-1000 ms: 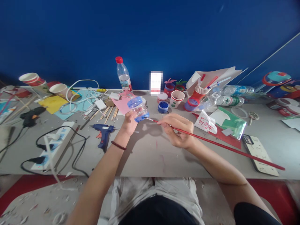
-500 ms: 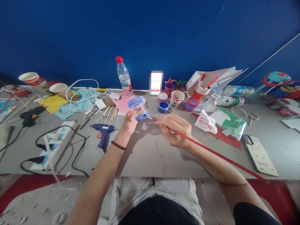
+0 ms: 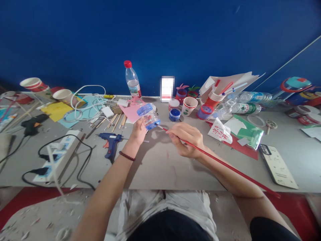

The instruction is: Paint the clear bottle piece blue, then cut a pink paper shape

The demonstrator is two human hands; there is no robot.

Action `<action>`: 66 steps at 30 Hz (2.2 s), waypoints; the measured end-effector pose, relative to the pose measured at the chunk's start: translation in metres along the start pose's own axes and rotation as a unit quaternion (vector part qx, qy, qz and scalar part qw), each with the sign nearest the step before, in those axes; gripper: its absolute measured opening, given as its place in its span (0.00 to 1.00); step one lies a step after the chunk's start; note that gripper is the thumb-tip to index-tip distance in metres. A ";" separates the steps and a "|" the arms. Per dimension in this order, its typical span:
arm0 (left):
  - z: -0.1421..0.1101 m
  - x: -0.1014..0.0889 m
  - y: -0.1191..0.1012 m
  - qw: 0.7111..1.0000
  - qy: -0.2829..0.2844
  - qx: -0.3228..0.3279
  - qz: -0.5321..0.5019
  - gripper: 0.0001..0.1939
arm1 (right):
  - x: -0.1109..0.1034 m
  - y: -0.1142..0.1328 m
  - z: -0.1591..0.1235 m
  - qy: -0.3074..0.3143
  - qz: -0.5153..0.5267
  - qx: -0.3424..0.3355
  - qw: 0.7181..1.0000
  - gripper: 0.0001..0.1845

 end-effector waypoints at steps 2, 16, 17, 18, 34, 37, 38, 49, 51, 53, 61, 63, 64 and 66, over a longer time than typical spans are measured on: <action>0.000 0.000 0.000 1.000 -0.007 -0.003 0.001 0.21 | 0.001 0.000 -0.001 0.004 0.004 0.001 1.000 0.09; 0.001 -0.003 0.004 1.000 -0.019 -0.006 0.006 0.20 | 0.002 -0.003 -0.004 0.014 -0.008 0.002 1.000 0.09; 0.001 -0.002 0.003 1.000 -0.018 -0.006 0.006 0.20 | 0.001 -0.002 -0.004 0.012 -0.012 0.000 1.000 0.09; 0.001 -0.002 0.003 1.000 -0.018 -0.006 0.004 0.20 | 0.001 -0.002 -0.003 0.011 -0.016 -0.003 1.000 0.09; 0.003 -0.005 0.007 0.998 -0.063 -0.023 0.008 0.20 | 0.006 -0.003 -0.007 0.029 -0.025 -0.024 0.999 0.10; 0.003 -0.005 0.007 0.996 -0.078 -0.025 0.022 0.19 | 0.007 -0.003 -0.007 0.042 -0.033 -0.019 0.998 0.09; 0.003 -0.005 0.007 0.996 -0.083 -0.024 0.024 0.19 | 0.007 -0.003 -0.007 0.043 -0.033 -0.017 0.998 0.09; 0.003 -0.006 0.007 0.995 -0.093 -0.030 0.028 0.17 | 0.009 -0.004 -0.009 0.043 -0.028 -0.027 0.998 0.09; 0.003 -0.007 0.007 0.995 -0.096 -0.023 0.036 0.16 | 0.009 -0.003 -0.008 0.040 -0.024 -0.026 0.999 0.09; 0.003 -0.007 0.007 0.994 -0.098 -0.018 0.041 0.16 | 0.008 -0.002 -0.007 0.034 -0.018 -0.027 0.999 0.09; 0.003 -0.007 0.007 0.995 -0.098 -0.014 0.032 0.17 | 0.010 -0.003 -0.010 0.044 -0.037 -0.030 0.998 0.07; 0.004 -0.007 0.007 0.993 -0.108 -0.010 0.033 0.17 | 0.010 -0.002 -0.010 0.045 -0.038 -0.030 0.998 0.07; 0.004 -0.008 0.008 0.993 -0.113 -0.011 0.033 0.17 | 0.010 -0.001 -0.010 0.043 -0.040 -0.030 0.998 0.07; 0.004 -0.008 0.008 0.993 -0.112 -0.017 0.031 0.17 | 0.010 -0.001 -0.009 0.035 -0.043 -0.034 0.998 0.07</action>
Point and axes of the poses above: each hand's wrist, its own z-axis towards the middle knuckle, its own x-axis out of the palm, y = z × x, the point moved 4 cm from there along z, towards the middle knuckle, and after that the axes turned 10 degrees about -y, right-handed, at the moved point
